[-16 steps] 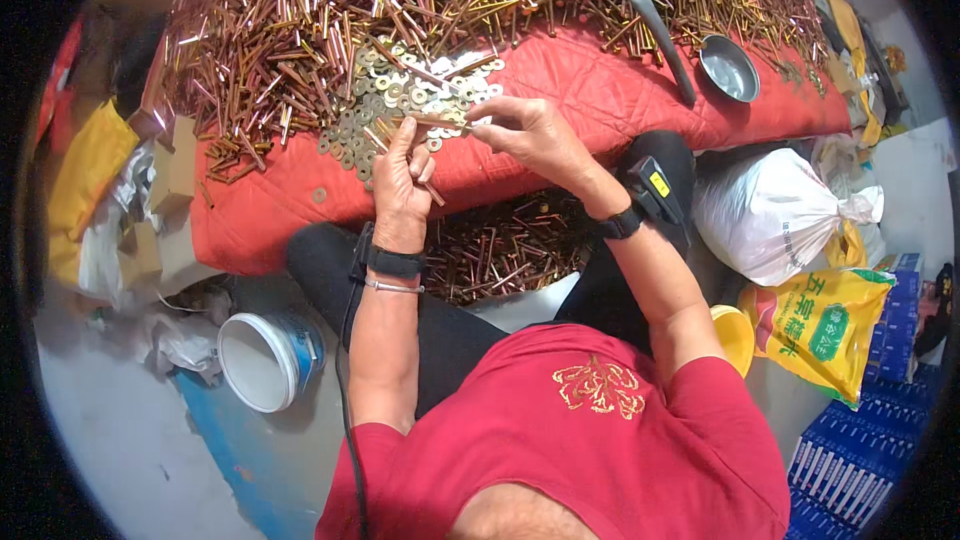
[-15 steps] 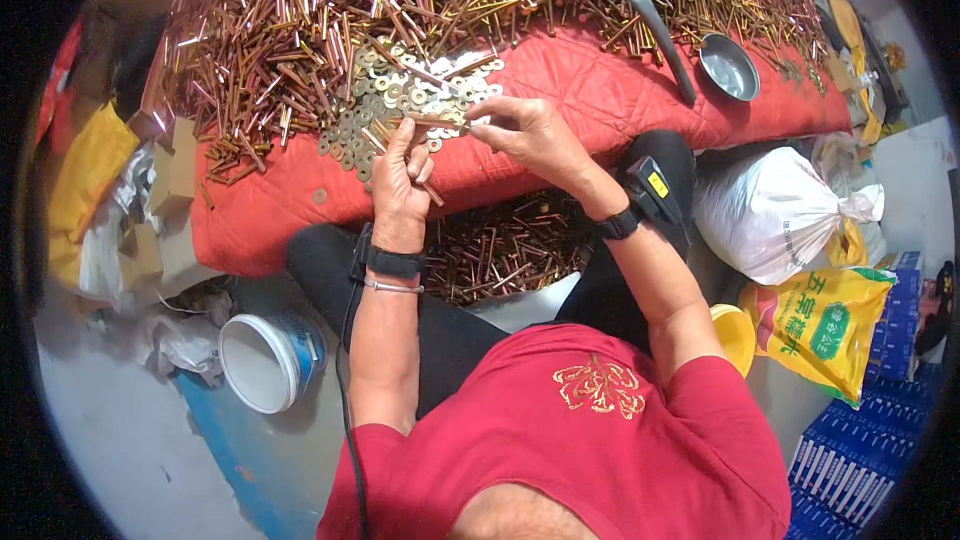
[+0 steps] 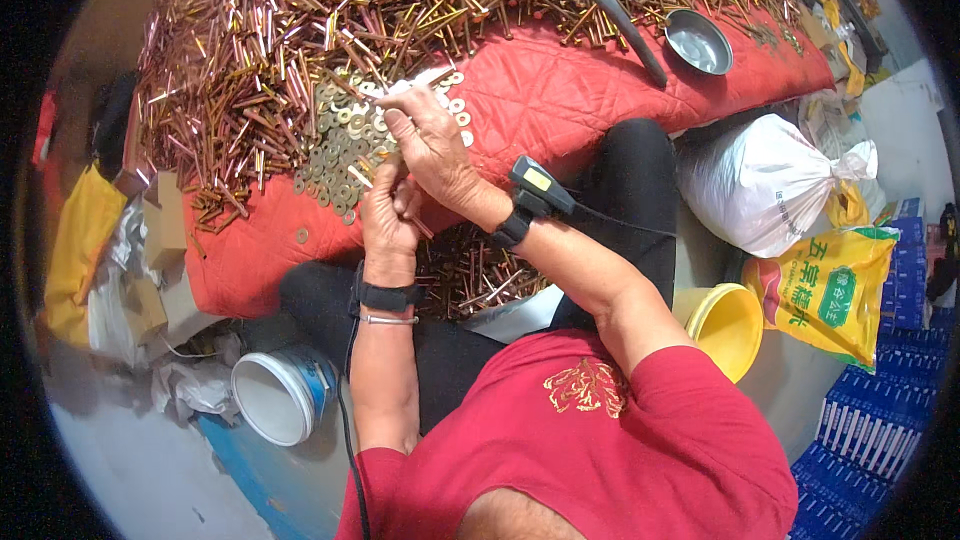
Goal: Slide a metal washer onto a thin metal tube and place the assembly in a pile.
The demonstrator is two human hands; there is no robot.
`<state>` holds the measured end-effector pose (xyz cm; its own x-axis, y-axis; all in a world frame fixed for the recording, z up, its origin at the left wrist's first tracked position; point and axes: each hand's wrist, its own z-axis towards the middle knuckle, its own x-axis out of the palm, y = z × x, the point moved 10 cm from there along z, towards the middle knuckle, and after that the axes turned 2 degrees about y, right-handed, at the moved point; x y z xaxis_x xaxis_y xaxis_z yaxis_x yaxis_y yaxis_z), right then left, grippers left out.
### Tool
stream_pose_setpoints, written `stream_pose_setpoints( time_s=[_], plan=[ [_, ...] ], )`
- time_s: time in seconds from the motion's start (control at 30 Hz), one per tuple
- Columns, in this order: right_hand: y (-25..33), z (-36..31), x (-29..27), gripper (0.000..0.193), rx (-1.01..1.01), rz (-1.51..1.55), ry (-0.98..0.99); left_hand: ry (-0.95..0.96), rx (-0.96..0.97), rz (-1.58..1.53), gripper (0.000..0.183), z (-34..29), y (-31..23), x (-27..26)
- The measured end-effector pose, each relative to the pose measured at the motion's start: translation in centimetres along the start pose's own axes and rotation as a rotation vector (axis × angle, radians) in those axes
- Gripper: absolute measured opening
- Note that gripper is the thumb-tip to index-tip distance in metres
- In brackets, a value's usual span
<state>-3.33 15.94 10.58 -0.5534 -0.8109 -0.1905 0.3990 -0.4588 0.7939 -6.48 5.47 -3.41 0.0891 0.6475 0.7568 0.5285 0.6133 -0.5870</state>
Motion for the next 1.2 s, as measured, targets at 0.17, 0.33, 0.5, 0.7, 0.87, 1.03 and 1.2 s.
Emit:
stream_pose_setpoints(
  time_s=[0.17,0.33,0.5,0.7,0.87,1.03,1.2],
  plan=[
    [-8.3,3.3,-4.9,0.012,0.243,-0.016,-0.021,-0.192,-0.07,-0.112,0.022,0.1,0.2,-2.2],
    [-14.5,6.5,-10.9,0.01,0.194,-0.534,-0.032,0.023,-0.101,-0.138,0.027,0.3,-0.1,0.0],
    [-16.1,7.1,-7.1,0.016,0.2,-0.635,0.139,0.016,-0.123,-0.129,0.027,0.3,0.2,0.2],
    [-14.9,7.1,-6.1,0.015,0.005,-0.781,0.282,0.035,-0.154,-0.133,0.026,0.2,0.6,0.2],
    [-12.6,3.6,-6.1,0.019,0.254,-0.356,0.34,0.09,-0.162,-0.028,0.025,-0.4,0.8,1.3],
    [-4.5,0.6,-4.2,0.016,0.234,-0.005,0.362,0.155,-0.159,0.192,0.024,-1.6,0.9,3.8],
    [-3.9,-0.8,-3.4,0.013,0.405,0.336,0.319,0.237,-0.141,0.231,0.023,-2.5,0.5,4.8]
  ],
)
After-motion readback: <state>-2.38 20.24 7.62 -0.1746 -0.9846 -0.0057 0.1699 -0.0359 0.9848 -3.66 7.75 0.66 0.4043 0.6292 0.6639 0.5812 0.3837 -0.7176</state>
